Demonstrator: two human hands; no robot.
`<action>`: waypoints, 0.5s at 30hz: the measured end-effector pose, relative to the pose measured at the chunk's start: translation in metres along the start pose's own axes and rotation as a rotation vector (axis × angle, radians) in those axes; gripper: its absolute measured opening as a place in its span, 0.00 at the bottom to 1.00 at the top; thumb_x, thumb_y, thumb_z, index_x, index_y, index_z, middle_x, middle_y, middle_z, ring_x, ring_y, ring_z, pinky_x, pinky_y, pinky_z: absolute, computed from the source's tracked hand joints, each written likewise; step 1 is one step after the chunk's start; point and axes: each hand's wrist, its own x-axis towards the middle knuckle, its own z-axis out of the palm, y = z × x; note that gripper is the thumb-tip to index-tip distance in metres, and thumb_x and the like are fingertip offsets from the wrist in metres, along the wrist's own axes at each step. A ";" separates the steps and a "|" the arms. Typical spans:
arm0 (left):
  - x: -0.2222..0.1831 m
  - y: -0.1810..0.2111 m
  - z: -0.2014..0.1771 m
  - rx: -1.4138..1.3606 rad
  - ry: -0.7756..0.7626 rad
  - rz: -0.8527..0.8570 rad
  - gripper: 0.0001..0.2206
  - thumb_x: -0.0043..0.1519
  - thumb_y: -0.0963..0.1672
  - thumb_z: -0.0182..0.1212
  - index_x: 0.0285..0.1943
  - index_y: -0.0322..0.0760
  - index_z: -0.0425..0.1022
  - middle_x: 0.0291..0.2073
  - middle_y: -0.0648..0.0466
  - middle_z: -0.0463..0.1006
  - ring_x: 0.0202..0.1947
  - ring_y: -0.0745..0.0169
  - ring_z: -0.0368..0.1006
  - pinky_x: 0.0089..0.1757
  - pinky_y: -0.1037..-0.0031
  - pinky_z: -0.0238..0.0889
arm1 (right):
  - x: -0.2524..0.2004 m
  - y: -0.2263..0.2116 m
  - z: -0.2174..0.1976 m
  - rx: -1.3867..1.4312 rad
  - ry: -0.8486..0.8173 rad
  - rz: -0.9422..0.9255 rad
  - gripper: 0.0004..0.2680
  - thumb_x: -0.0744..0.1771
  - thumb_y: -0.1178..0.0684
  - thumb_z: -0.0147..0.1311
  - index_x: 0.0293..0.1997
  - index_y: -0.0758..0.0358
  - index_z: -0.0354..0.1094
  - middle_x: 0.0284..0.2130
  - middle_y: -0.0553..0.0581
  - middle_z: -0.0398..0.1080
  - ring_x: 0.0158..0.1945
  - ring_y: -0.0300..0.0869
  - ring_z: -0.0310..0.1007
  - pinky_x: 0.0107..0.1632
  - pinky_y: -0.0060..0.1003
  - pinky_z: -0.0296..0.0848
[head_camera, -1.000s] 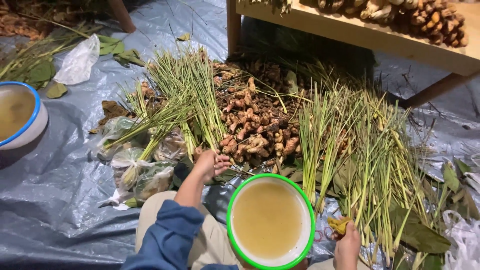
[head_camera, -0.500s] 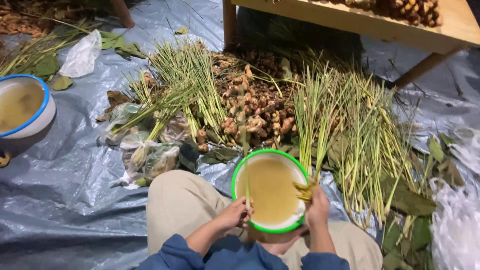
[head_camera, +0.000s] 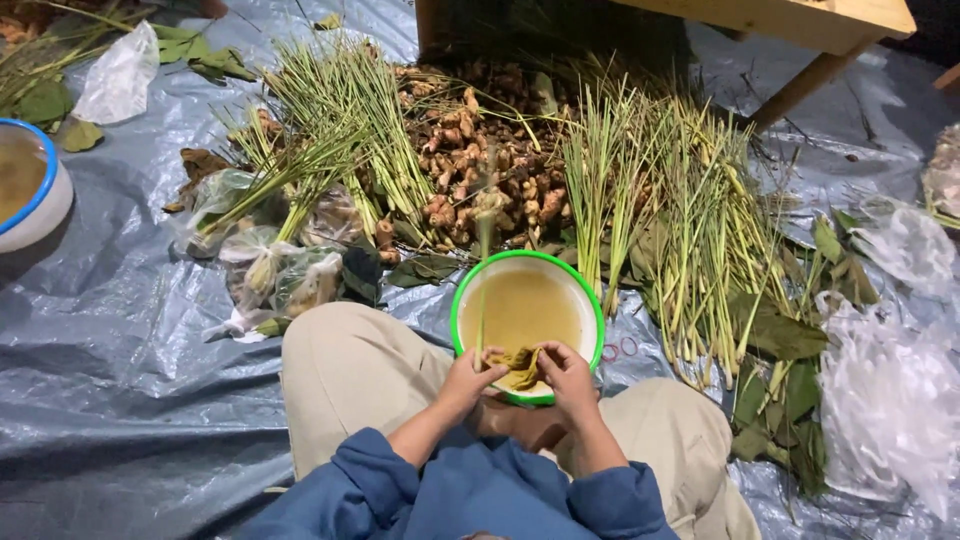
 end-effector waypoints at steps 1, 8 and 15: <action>0.005 -0.006 -0.004 -0.002 -0.001 -0.001 0.19 0.54 0.41 0.77 0.50 0.35 0.73 0.39 0.48 0.78 0.35 0.60 0.77 0.30 0.71 0.80 | -0.006 -0.004 0.004 -0.002 0.001 0.001 0.09 0.68 0.59 0.60 0.52 0.69 0.74 0.34 0.60 0.76 0.34 0.41 0.75 0.37 0.37 0.81; 0.029 -0.030 -0.027 0.210 0.060 0.214 0.22 0.52 0.42 0.80 0.32 0.44 0.60 0.31 0.50 0.85 0.30 0.61 0.80 0.32 0.72 0.76 | -0.021 -0.021 0.025 0.261 0.098 0.216 0.12 0.70 0.49 0.50 0.54 0.64 0.74 0.39 0.60 0.73 0.39 0.48 0.76 0.40 0.43 0.79; 0.029 -0.029 -0.023 0.224 0.052 0.227 0.22 0.52 0.42 0.80 0.30 0.44 0.61 0.28 0.51 0.85 0.28 0.64 0.79 0.33 0.74 0.74 | -0.018 -0.019 0.026 0.213 0.087 0.205 0.17 0.61 0.66 0.58 0.56 0.73 0.68 0.24 0.48 0.63 0.30 0.41 0.70 0.30 0.33 0.75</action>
